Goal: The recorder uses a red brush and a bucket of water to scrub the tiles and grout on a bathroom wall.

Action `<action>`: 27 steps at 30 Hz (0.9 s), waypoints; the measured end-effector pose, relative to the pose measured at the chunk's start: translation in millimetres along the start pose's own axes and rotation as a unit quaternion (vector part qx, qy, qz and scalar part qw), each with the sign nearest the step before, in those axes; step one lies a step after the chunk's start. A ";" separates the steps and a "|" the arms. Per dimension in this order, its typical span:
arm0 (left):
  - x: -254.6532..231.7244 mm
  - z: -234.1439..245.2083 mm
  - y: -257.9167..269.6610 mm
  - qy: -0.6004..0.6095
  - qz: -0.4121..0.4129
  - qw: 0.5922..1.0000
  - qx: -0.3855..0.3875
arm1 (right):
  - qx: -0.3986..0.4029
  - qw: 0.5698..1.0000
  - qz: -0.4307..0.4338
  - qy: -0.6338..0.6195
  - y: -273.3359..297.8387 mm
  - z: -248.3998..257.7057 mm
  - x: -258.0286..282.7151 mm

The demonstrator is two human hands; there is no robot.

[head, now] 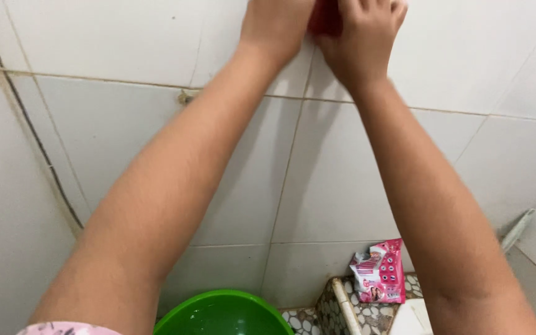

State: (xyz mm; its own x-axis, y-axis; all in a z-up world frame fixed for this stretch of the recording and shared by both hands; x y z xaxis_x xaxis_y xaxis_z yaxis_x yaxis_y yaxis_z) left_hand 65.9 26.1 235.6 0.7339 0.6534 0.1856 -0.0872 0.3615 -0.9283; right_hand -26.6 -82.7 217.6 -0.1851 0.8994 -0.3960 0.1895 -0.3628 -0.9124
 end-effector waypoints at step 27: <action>-17.4 70.2 11.2 -0.086 -0.068 0.992 -0.069 | 0.081 0.994 -0.057 0.043 -11.6 -19.2 28.8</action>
State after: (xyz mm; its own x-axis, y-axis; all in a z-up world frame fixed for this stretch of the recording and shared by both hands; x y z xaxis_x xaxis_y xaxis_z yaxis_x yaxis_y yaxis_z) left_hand 4.9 65.5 244.7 0.6062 0.7124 0.3535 0.1075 0.3670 -0.9240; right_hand -15.6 -47.9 218.8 -0.1118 0.9521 -0.2845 0.0119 -0.2850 -0.9585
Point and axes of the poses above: each hand's wrist, its own y-axis away from the middle knuckle, its own z-axis out of the back of the hand, x = y × z, the point moved 8 cm from there along -y, towards the middle knuckle, and after that the axes turned 6 degrees about y, right-handed, at the moved point
